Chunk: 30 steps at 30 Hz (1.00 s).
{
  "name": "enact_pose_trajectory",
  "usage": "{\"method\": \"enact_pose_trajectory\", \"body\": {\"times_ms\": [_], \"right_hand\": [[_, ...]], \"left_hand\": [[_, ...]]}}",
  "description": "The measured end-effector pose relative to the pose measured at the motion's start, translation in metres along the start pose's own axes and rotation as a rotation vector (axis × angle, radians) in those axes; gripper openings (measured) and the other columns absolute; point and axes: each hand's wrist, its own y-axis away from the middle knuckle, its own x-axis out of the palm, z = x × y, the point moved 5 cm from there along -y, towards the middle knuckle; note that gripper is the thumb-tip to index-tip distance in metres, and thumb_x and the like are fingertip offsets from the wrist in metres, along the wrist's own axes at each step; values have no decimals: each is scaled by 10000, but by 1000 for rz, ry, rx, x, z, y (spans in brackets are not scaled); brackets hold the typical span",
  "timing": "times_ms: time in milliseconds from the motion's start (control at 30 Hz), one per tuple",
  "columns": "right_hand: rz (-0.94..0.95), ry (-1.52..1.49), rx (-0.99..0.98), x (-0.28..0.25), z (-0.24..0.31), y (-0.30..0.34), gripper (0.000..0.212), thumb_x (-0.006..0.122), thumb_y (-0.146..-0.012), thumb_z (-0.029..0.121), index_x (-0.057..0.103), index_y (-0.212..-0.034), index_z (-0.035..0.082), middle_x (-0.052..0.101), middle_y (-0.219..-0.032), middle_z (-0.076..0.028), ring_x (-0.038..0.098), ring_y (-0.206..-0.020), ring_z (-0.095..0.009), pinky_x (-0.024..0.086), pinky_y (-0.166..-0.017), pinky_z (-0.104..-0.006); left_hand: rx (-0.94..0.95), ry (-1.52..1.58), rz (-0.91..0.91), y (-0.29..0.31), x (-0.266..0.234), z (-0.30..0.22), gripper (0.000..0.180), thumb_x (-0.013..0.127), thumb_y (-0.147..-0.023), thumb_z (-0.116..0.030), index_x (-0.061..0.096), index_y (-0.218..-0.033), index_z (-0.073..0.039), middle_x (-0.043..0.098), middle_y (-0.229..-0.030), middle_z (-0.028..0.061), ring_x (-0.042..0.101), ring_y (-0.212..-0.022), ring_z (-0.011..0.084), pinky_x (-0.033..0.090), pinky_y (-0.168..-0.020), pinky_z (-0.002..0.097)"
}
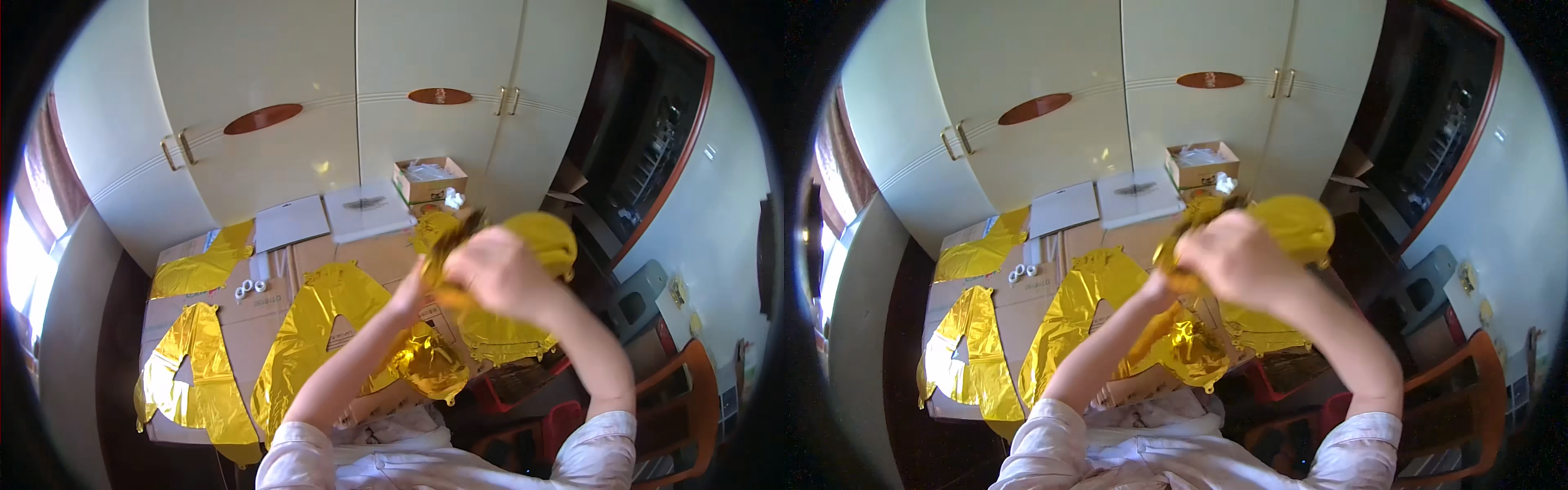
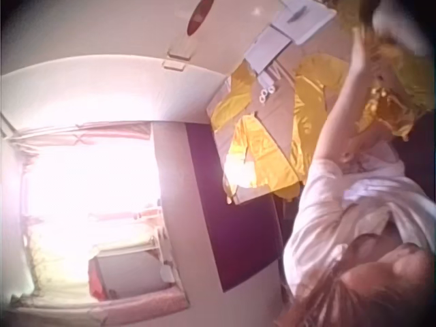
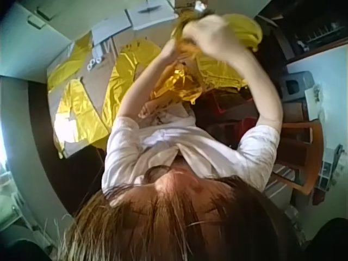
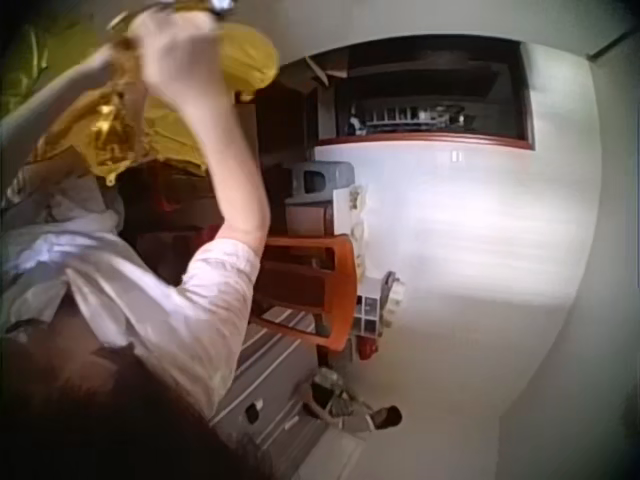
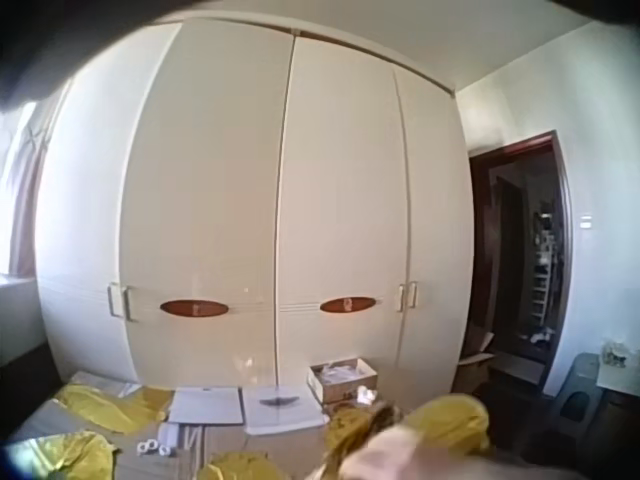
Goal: Unfolding and arranging gold metallic foil balloons on a workspace table.
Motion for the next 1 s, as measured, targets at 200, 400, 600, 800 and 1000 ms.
{"method": "enact_pose_trajectory", "body": {"times_ms": [200,400,600,800,1000], "right_hand": [[44,98,-278,114,140,30,59,585,-767,182,558,-767,129,545,-685,3,568,-654,-149,450,-736,-325],[99,22,-193,138,204,47,91,585,-761,185,535,-789,114,514,-665,5,535,-635,-139,431,-664,-299],[140,25,-138,127,216,59,96,586,-765,182,553,-815,108,508,-663,3,521,-633,-135,406,-643,-288],[142,56,-110,129,222,66,99,591,-762,185,581,-826,110,504,-659,12,521,-633,-128,410,-646,-281],[148,1,-89,134,221,75,114,598,-736,182,597,-828,115,497,-655,19,527,-635,-124,420,-630,-264]], "left_hand": [[-289,-49,-197,103,-66,-20,763,498,-922,-556,274,-1474,-78,413,-1397,176,555,-1153,344,475,-940,481],[-285,-774,-178,155,-69,-14,830,710,-819,-427,317,-1431,-27,535,-1265,224,597,-1104,315,529,-855,369],[-72,-1408,-113,152,-36,-3,626,747,-746,-452,572,-1143,0,617,-1076,198,592,-1062,305,517,-837,392],[-94,-1852,-129,124,2,17,687,700,-714,-615,617,-1001,3,598,-1060,161,564,-1064,321,501,-856,383],[-62,-1673,-87,119,-14,35,465,666,-806,-482,656,-973,-49,639,-1004,139,596,-1014,300,519,-812,402]]}}
